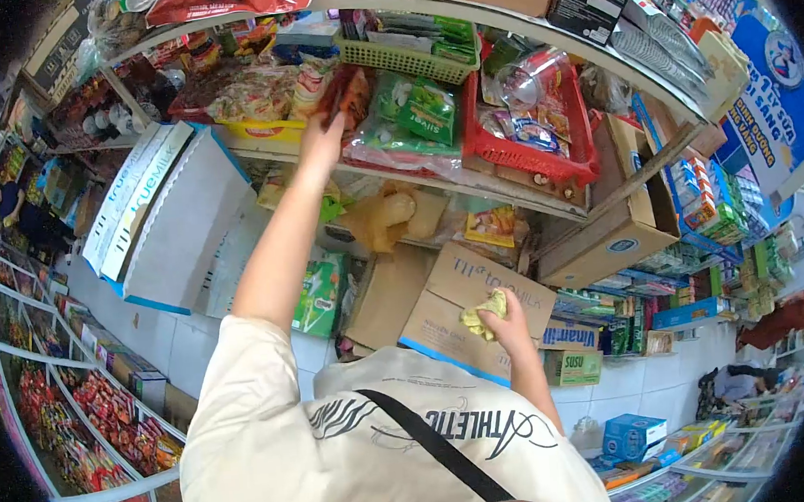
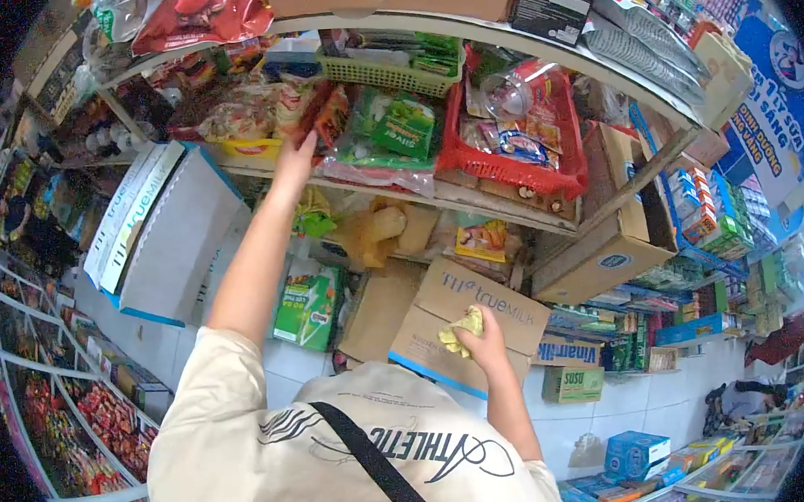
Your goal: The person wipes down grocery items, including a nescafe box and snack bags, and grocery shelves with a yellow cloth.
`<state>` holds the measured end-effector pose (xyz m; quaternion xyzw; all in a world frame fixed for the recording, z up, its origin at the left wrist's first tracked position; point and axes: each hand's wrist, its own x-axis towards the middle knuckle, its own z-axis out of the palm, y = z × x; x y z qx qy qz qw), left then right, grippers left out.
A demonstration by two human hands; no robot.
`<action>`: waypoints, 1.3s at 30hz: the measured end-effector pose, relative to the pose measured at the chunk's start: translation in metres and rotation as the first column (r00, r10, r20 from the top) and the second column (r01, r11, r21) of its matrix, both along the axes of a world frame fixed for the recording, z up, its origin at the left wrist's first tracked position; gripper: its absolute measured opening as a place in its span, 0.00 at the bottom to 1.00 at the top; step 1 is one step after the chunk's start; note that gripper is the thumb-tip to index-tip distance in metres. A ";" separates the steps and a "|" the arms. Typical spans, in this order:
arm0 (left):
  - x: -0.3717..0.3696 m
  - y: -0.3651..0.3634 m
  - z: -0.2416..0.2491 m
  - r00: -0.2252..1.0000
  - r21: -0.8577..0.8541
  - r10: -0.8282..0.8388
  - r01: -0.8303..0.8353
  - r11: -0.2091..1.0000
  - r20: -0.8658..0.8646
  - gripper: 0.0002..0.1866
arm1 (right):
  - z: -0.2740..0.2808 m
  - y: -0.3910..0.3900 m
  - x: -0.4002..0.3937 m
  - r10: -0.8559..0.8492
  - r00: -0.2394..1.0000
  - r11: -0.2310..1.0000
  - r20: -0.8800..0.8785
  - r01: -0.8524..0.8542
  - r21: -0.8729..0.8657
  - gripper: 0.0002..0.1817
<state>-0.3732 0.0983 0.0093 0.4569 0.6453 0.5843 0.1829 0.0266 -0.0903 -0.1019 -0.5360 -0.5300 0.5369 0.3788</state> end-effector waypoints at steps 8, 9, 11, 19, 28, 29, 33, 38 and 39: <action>0.031 -0.132 -0.149 0.882 -0.335 0.120 0.045 0.941 0.456 0.17 | -0.005 -0.021 0.030 -0.196 0.978 0.979 0.069 0.199 -0.040 0.23; 0.033 -0.149 -0.165 0.873 -0.373 0.081 0.120 0.920 0.481 0.16 | -0.004 -0.022 0.032 -0.215 0.966 0.976 0.145 0.217 0.003 0.24; 0.031 -0.174 -0.212 0.886 -0.442 -0.002 0.234 0.866 0.465 0.14 | -0.015 -0.020 0.045 -0.158 0.946 0.986 0.284 0.166 -0.003 0.32; 0.056 -0.211 -0.147 0.937 -0.473 -0.340 0.337 0.814 0.082 0.12 | 0.034 0.082 0.031 -0.222 0.966 0.908 0.134 0.154 0.390 0.33; 0.001 -0.269 -0.099 0.875 -0.516 -0.373 0.175 0.838 -0.309 0.11 | 0.169 0.269 -0.017 -0.280 0.342 0.854 0.897 -0.338 0.396 0.17; -0.008 -0.281 -0.105 0.864 -0.512 -0.350 0.130 0.849 -0.362 0.11 | 0.165 0.302 -0.020 -0.211 0.249 0.897 0.945 -0.335 0.288 0.18; -0.032 -0.321 -0.115 0.881 -0.589 -0.276 -0.005 0.808 -0.385 0.11 | 0.183 0.302 -0.058 -0.046 0.075 0.995 0.996 -0.080 0.052 0.21; -0.037 -0.367 -0.128 0.912 -0.644 -0.172 -0.120 0.756 -0.372 0.12 | 0.120 0.369 -0.064 0.127 0.038 0.985 0.991 0.111 -0.130 0.22; -0.037 -0.371 -0.131 0.927 -0.664 -0.160 -0.117 0.738 -0.340 0.12 | 0.124 0.365 -0.067 0.137 0.079 0.981 0.987 0.130 -0.146 0.22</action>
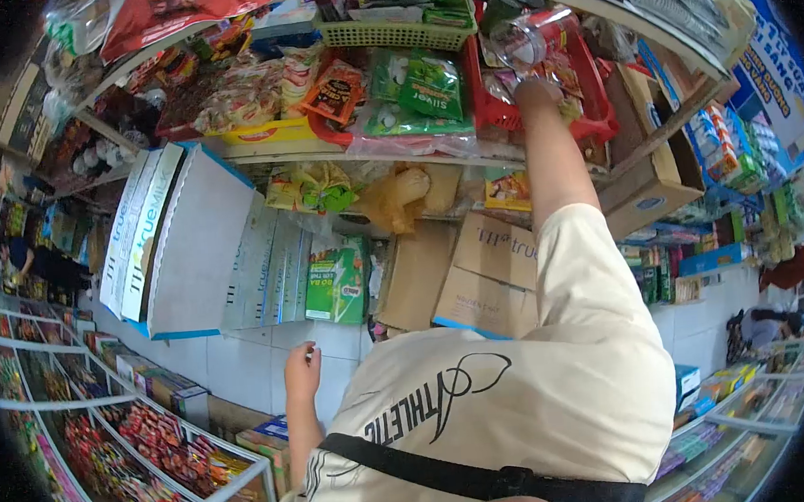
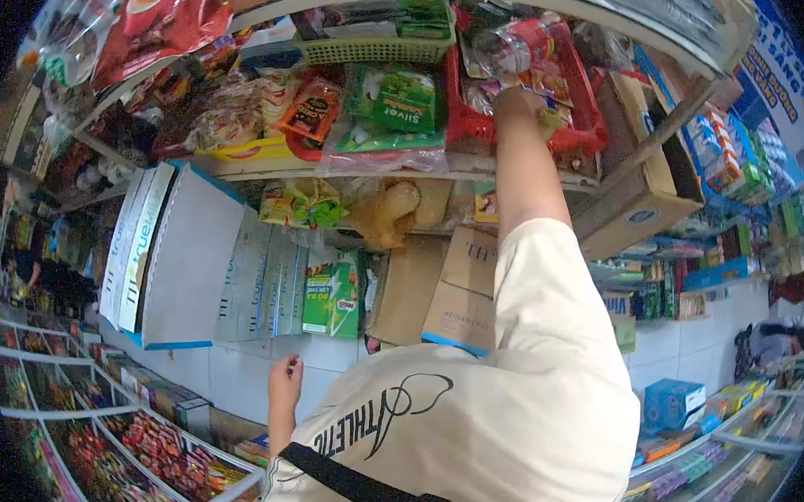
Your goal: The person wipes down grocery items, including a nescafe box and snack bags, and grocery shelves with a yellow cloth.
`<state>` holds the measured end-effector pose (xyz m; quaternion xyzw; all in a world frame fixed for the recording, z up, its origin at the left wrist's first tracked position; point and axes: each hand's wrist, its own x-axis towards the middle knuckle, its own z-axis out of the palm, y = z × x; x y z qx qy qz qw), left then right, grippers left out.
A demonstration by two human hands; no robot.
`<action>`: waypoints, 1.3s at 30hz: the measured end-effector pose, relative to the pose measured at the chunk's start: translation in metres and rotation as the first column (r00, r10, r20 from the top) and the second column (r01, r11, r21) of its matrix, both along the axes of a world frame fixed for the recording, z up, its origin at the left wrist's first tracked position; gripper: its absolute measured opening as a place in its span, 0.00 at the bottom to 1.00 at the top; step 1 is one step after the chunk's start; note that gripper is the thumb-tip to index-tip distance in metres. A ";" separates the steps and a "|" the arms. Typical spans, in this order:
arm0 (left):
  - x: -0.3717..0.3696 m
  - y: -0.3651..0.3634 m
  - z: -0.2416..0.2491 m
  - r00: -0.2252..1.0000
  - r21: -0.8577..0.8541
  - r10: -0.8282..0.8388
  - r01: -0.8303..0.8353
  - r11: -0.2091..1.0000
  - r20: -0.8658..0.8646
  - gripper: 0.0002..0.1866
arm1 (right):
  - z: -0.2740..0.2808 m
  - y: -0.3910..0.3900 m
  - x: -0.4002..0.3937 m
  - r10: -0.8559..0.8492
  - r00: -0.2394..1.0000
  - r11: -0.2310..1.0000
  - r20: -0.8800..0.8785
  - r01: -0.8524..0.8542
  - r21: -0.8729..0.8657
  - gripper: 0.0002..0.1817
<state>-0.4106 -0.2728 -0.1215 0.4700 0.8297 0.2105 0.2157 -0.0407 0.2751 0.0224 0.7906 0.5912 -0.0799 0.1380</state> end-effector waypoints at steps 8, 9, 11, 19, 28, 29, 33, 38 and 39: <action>0.002 0.011 0.005 0.991 -0.034 -0.070 0.074 0.997 0.110 0.13 | -0.027 0.028 0.030 0.093 0.992 0.983 -0.081 -0.078 0.169 0.23; 0.004 0.014 0.001 0.964 -0.045 -0.159 0.173 0.984 0.213 0.14 | -0.024 0.027 0.033 0.143 0.988 0.973 -0.060 -0.129 0.192 0.23; 0.009 0.017 -0.015 0.850 -0.043 -0.326 0.375 0.926 0.414 0.14 | 0.025 -0.018 0.022 0.315 0.934 0.919 0.169 -0.344 0.193 0.23; 0.026 0.031 -0.099 0.803 -0.305 -0.328 0.516 0.801 0.497 0.13 | 0.079 -0.106 0.089 0.476 0.457 0.853 -0.752 -0.033 0.521 0.16; 0.011 0.086 -0.169 0.635 -0.369 -0.262 0.683 0.630 0.727 0.24 | -0.018 -0.263 0.073 0.365 -0.127 0.921 -0.922 0.195 0.337 0.17; 0.014 0.087 -0.167 0.658 -0.393 -0.264 0.673 0.627 0.705 0.24 | -0.035 -0.281 0.074 0.285 -0.227 0.947 -0.931 0.217 0.237 0.17; 0.044 0.065 -0.138 0.758 -0.409 -0.374 0.619 0.671 0.534 0.22 | -0.090 -0.316 0.073 0.145 -0.121 0.948 -0.982 0.302 0.103 0.09; 0.040 0.117 -0.154 0.971 -0.200 -0.121 0.162 0.966 0.206 0.17 | -0.095 -0.329 0.087 0.058 0.056 0.997 -0.997 0.043 0.060 0.08; 0.048 0.122 -0.171 0.979 -0.196 -0.024 0.065 0.979 0.204 0.17 | -0.091 -0.330 0.085 0.031 0.013 0.999 -0.999 0.025 0.031 0.07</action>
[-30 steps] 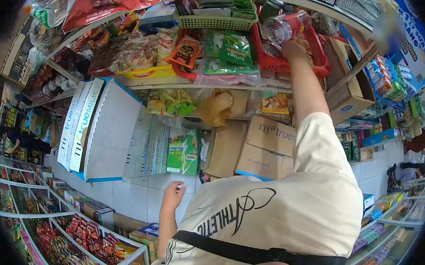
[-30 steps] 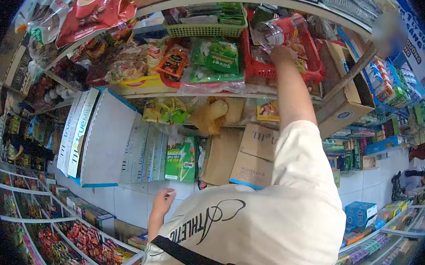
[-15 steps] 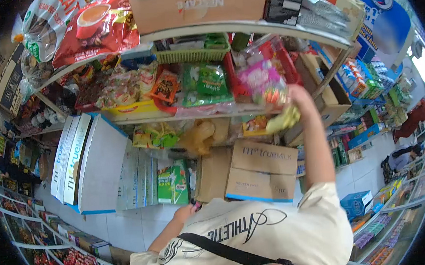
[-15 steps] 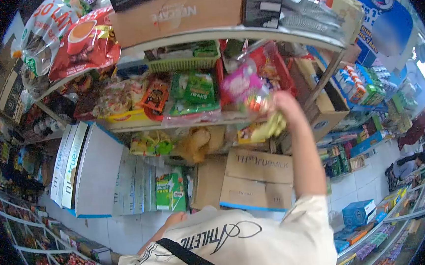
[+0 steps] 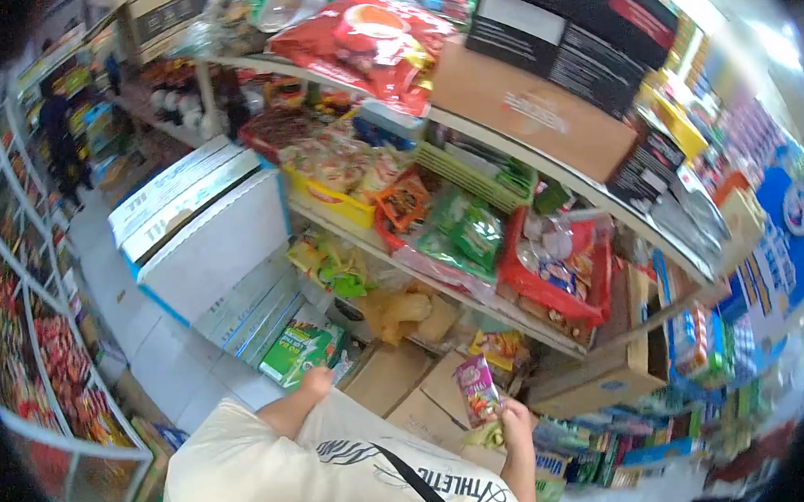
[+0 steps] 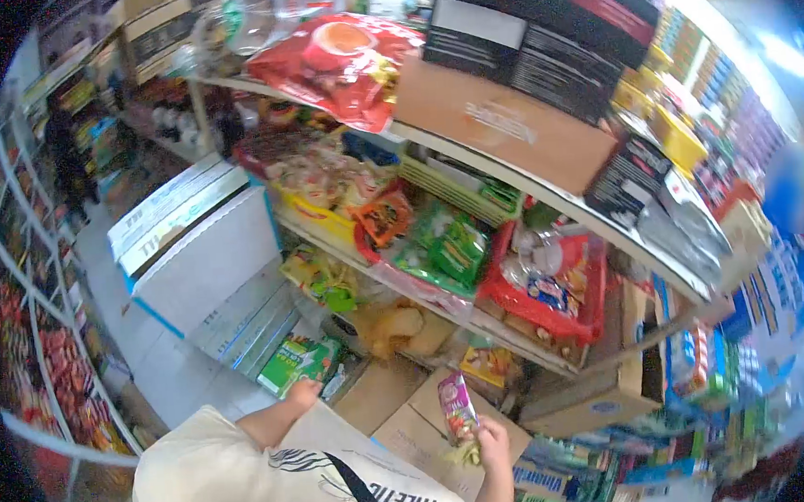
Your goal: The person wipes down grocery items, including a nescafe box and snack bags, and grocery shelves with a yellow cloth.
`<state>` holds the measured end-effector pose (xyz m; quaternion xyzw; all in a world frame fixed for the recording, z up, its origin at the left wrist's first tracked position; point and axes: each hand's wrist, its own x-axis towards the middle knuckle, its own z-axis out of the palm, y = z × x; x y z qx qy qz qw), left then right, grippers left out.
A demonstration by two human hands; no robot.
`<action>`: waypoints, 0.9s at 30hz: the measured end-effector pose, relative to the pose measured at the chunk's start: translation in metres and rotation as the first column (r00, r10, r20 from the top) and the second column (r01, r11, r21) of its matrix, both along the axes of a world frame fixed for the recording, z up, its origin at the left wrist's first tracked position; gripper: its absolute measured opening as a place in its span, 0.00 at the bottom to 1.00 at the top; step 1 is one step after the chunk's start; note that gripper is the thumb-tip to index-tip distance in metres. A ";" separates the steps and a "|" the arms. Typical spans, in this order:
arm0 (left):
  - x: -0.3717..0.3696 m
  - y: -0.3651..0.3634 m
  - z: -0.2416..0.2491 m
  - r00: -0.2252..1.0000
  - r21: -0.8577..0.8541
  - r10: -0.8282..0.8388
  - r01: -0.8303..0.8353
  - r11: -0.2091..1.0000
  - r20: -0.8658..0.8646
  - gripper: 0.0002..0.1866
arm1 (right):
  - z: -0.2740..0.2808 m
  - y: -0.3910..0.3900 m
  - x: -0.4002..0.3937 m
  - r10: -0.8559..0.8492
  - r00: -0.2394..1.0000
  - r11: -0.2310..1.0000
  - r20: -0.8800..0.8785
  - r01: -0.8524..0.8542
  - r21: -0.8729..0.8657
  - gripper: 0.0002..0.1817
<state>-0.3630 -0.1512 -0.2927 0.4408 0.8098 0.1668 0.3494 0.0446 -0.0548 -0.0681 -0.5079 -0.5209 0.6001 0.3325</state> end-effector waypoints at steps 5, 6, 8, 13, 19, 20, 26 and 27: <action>0.072 0.003 0.044 0.909 -0.257 -0.405 0.369 0.893 -0.104 0.25 | 0.022 -0.007 -0.027 0.003 0.977 0.998 -0.215 -0.017 -0.062 0.06; 0.082 0.005 0.070 0.967 -0.123 -0.250 0.256 0.959 0.056 0.28 | 0.005 0.000 -0.024 0.048 0.980 0.994 -0.192 -0.066 -0.087 0.05; 0.093 0.019 0.090 0.884 0.061 -0.049 0.023 0.998 0.465 0.31 | -0.021 0.010 -0.017 0.270 0.959 0.962 -0.088 -0.273 -0.026 0.04; 0.114 0.036 0.133 0.354 0.424 -0.401 0.012 0.905 0.845 0.29 | -0.008 0.013 -0.023 0.544 0.837 0.823 -0.057 -0.545 -0.159 0.06; 0.120 -0.014 0.180 -0.102 0.174 -0.178 -0.044 0.984 0.979 0.24 | -0.026 0.032 -0.048 0.427 0.857 0.815 -0.288 -0.503 -0.288 0.05; 0.119 -0.018 0.183 -0.107 0.128 -0.132 -0.046 0.991 0.985 0.24 | -0.022 0.036 -0.059 0.458 0.846 0.804 -0.273 -0.525 -0.278 0.03; 0.121 -0.019 0.227 0.090 0.073 -0.040 -0.409 0.910 0.995 0.21 | -0.017 0.033 -0.098 -0.059 0.962 0.955 -0.266 0.133 0.267 0.04; 0.122 -0.013 0.227 0.085 0.070 -0.035 -0.455 0.888 0.996 0.21 | -0.026 0.037 -0.093 -0.048 0.967 0.944 -0.250 0.125 0.304 0.09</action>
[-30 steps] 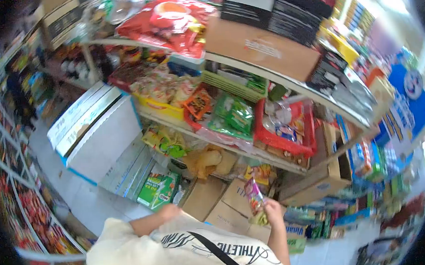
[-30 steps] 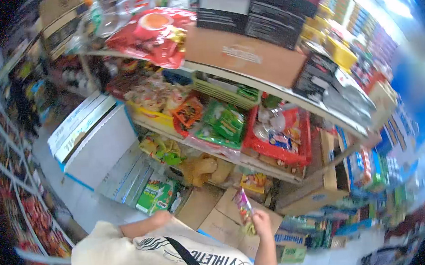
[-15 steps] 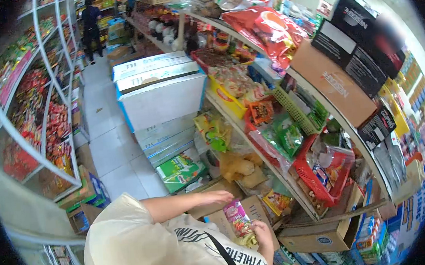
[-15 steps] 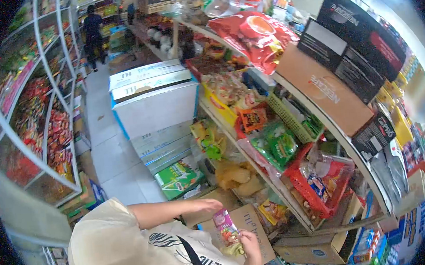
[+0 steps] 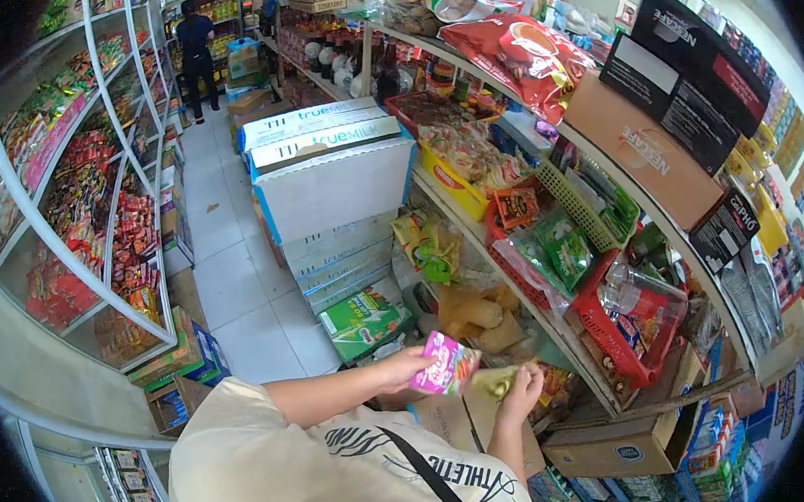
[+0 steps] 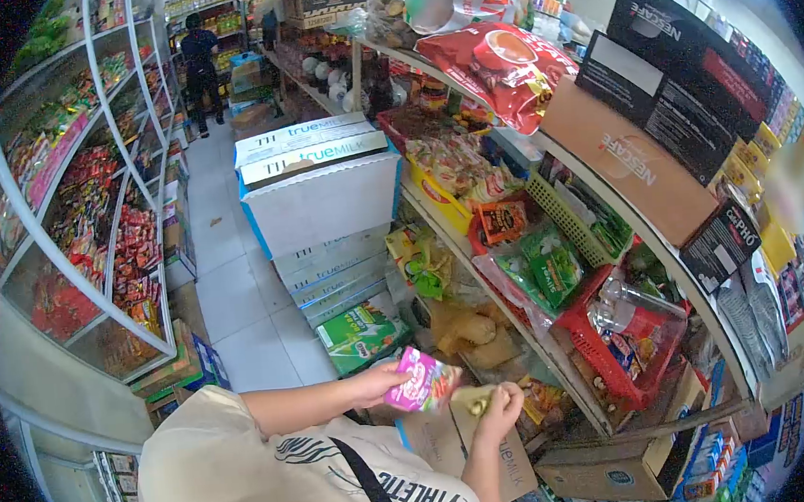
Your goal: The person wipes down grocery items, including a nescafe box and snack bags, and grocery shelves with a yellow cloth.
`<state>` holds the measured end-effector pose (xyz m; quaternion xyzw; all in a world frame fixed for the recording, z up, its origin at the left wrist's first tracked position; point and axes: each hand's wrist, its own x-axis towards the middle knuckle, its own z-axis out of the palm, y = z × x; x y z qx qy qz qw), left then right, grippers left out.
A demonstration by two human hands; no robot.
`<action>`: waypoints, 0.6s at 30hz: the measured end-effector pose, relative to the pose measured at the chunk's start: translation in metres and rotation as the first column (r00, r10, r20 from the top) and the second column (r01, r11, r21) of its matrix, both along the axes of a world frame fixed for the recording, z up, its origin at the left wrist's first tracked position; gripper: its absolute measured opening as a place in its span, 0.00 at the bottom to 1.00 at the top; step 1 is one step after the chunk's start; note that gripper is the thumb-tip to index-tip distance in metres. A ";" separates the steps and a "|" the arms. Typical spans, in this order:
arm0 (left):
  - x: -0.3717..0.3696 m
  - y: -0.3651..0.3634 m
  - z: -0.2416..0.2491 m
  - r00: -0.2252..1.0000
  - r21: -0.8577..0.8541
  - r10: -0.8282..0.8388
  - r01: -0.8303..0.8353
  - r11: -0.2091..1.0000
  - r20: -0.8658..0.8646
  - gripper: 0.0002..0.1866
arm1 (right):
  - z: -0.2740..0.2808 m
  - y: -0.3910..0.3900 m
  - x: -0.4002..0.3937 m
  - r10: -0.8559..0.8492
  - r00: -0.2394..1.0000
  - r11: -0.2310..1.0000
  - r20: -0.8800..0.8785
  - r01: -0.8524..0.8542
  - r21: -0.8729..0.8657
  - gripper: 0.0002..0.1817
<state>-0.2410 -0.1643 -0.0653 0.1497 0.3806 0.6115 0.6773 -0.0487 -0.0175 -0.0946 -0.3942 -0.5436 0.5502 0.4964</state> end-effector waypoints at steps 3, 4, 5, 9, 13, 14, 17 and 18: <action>0.015 0.013 -0.002 0.991 0.020 0.119 -0.121 0.992 0.055 0.20 | 0.047 -0.031 -0.020 0.006 0.998 0.947 0.055 -0.023 0.320 0.16; 0.025 0.017 0.002 0.989 0.010 0.139 -0.140 0.990 0.055 0.20 | 0.047 -0.035 -0.020 0.097 0.974 0.902 0.205 -0.173 0.396 0.21; 0.033 0.020 0.003 0.987 0.000 0.152 -0.152 0.988 0.054 0.21 | 0.045 -0.041 -0.021 0.217 0.921 0.860 0.323 -0.337 0.383 0.22; 0.035 0.027 -0.003 0.920 -0.174 0.122 -0.060 0.983 0.372 0.22 | 0.048 -0.060 -0.025 0.359 0.733 0.599 0.578 -0.656 0.459 0.19; 0.047 0.033 -0.007 0.889 -0.070 0.025 0.008 0.997 0.458 0.23 | 0.059 -0.066 -0.012 0.155 0.766 0.709 0.624 -0.527 0.469 0.16; 0.049 0.038 -0.020 0.865 -0.022 -0.032 0.050 0.999 0.500 0.23 | 0.044 -0.059 -0.007 0.051 0.811 0.755 0.583 -0.414 0.510 0.16; 0.063 0.043 -0.001 0.891 -0.185 -0.058 0.157 0.970 0.449 0.21 | 0.023 -0.047 0.011 -0.032 0.835 0.892 0.550 -0.225 0.393 0.18; 0.066 0.042 -0.001 0.885 -0.140 -0.120 0.202 0.969 0.450 0.22 | 0.017 -0.045 0.015 0.019 0.887 0.938 0.461 -0.175 0.298 0.19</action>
